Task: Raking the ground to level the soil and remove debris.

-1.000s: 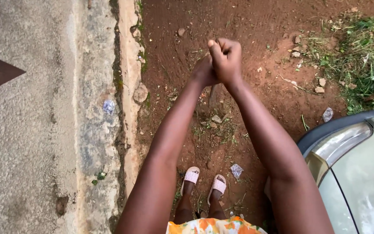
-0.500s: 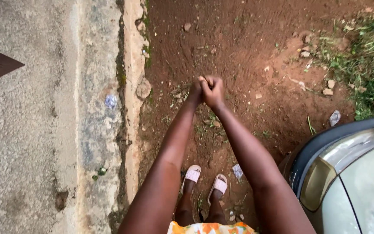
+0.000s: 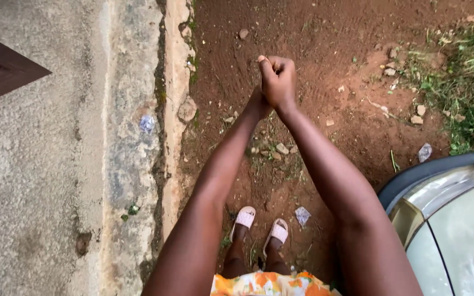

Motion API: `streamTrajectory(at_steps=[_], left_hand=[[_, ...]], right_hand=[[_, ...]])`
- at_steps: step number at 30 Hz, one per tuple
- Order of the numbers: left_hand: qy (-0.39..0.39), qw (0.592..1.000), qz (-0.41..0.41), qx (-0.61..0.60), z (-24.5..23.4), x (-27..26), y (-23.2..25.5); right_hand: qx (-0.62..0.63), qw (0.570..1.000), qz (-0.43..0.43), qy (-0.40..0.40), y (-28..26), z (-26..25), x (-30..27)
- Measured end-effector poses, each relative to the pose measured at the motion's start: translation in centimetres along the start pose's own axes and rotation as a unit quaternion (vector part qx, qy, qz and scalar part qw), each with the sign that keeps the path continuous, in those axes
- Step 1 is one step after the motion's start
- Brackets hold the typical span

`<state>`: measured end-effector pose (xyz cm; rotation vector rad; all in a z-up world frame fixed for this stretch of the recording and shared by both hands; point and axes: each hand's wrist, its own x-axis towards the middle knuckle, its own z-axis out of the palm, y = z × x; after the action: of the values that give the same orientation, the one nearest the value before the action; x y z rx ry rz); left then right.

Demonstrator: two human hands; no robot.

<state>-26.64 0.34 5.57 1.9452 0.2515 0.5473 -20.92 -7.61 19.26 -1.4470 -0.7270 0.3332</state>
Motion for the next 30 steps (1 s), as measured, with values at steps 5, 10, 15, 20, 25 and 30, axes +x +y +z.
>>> streamTrajectory(at_steps=[5,10,15,20,25,30], left_hand=[[-0.019,1.000,-0.007,-0.018,-1.1,0.5,0.8],[-0.028,0.999,-0.026,-0.035,-2.9,0.2,0.4],[-0.052,0.996,-0.048,0.049,-2.0,-3.1,-8.2],[-0.023,0.991,-0.007,0.128,-1.9,-6.1,-9.2],[-0.017,0.990,-0.049,0.128,-5.3,-4.9,0.7],[-0.019,0.987,-0.128,0.096,-7.0,-4.8,7.0]], right_hand=[[-0.013,0.998,-0.067,-0.001,-3.0,0.3,-0.4],[0.052,0.996,-0.071,-0.032,0.0,2.3,-1.8],[-0.002,0.999,-0.018,-0.026,6.8,4.7,-6.0],[0.013,1.000,-0.010,0.016,9.1,5.8,-7.8],[0.026,0.999,0.034,0.021,4.9,6.7,-4.7],[-0.016,1.000,0.006,-0.019,1.9,7.2,-2.7]])
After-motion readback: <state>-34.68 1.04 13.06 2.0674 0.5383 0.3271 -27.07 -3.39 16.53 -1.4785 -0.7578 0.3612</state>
